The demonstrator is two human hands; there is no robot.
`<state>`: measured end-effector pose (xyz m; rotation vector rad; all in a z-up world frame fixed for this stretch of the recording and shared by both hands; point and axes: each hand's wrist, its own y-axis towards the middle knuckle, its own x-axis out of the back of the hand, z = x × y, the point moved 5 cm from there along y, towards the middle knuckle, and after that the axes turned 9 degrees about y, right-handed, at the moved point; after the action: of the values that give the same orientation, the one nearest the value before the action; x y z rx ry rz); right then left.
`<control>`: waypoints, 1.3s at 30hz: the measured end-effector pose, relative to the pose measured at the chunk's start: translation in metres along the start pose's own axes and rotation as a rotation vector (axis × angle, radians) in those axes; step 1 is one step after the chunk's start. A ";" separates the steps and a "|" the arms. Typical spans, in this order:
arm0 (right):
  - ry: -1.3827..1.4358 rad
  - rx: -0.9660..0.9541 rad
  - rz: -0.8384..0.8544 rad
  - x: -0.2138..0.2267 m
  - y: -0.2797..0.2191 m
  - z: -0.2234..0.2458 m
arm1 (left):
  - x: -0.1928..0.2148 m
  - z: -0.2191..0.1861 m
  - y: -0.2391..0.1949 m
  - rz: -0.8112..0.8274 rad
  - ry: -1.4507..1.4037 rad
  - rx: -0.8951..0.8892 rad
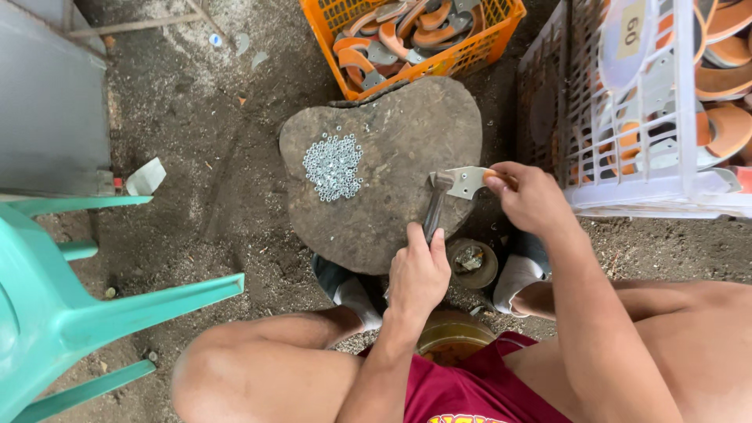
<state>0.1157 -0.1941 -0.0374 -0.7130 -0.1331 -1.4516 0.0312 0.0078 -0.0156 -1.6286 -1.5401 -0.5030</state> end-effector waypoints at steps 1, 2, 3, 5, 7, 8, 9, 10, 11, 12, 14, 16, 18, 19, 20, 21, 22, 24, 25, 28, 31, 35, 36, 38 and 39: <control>0.007 0.021 -0.017 -0.001 0.000 0.002 | 0.007 -0.006 0.001 -0.008 -0.024 -0.025; -0.001 0.042 -0.037 -0.003 -0.002 0.002 | 0.014 -0.012 -0.002 -0.012 -0.048 -0.047; -0.009 0.062 -0.056 -0.005 -0.003 0.002 | 0.022 -0.019 -0.005 -0.062 -0.089 -0.096; -0.025 0.061 -0.072 -0.007 -0.005 -0.002 | 0.033 -0.032 -0.016 -0.156 -0.175 -0.192; -0.036 0.024 -0.065 -0.007 -0.006 -0.007 | 0.046 -0.042 -0.037 -0.341 -0.266 -0.429; -0.032 0.036 -0.071 -0.006 -0.005 -0.007 | 0.050 -0.045 -0.044 -0.436 -0.313 -0.554; -0.029 0.049 -0.078 -0.005 -0.004 -0.006 | 0.046 -0.046 -0.042 -0.479 -0.271 -0.620; -0.023 0.060 -0.084 -0.004 -0.004 -0.006 | 0.040 -0.046 -0.036 -0.521 -0.227 -0.686; -0.019 0.055 -0.080 -0.004 -0.006 -0.005 | 0.034 -0.045 -0.033 -0.562 -0.183 -0.751; -0.016 0.061 -0.077 -0.004 -0.005 -0.003 | 0.019 -0.038 -0.015 -0.402 -0.069 -0.569; -0.008 0.063 -0.077 -0.004 -0.006 0.003 | -0.006 -0.018 0.010 -0.085 0.150 -0.202; -0.002 0.048 -0.081 -0.003 -0.005 0.006 | -0.006 -0.010 0.015 -0.059 0.086 -0.122; -0.019 0.031 -0.078 -0.002 -0.006 0.005 | 0.000 -0.010 0.007 -0.081 -0.009 -0.115; -0.027 0.017 -0.075 -0.002 -0.006 0.003 | 0.005 -0.013 0.000 -0.119 -0.072 -0.149; -0.030 0.006 -0.070 -0.003 -0.007 0.001 | 0.010 -0.016 -0.007 -0.157 -0.135 -0.181; -0.033 -0.005 -0.065 -0.004 -0.007 -0.001 | 0.016 -0.021 -0.013 -0.210 -0.185 -0.260; -0.039 -0.015 -0.057 -0.005 -0.008 -0.003 | 0.020 -0.026 -0.019 -0.263 -0.238 -0.336; -0.009 0.020 -0.075 -0.004 -0.007 -0.002 | 0.023 -0.034 -0.022 -0.316 -0.304 -0.448; 0.007 0.044 -0.089 -0.003 -0.006 0.000 | 0.022 -0.037 -0.018 -0.316 -0.317 -0.483; -0.010 0.091 -0.090 -0.004 -0.007 0.003 | 0.000 -0.028 0.002 -0.150 -0.012 -0.292; 0.001 0.021 -0.082 -0.002 -0.003 -0.001 | -0.014 -0.014 0.007 -0.103 0.075 -0.163; -0.065 0.022 -0.076 -0.010 -0.010 -0.009 | -0.022 0.007 -0.001 -0.081 0.054 -0.116; -0.063 0.024 -0.094 -0.008 -0.007 -0.006 | -0.021 0.009 0.003 -0.082 0.066 -0.107; -0.065 0.031 -0.118 -0.007 -0.004 0.003 | -0.019 0.011 0.004 -0.076 0.090 -0.077; -0.068 0.037 -0.123 -0.005 -0.005 0.008 | -0.020 0.011 0.003 -0.068 0.074 -0.065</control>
<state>0.1132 -0.1855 -0.0316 -0.7346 -0.2596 -1.5389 0.0282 0.0042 -0.0377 -1.5922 -1.5420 -0.6489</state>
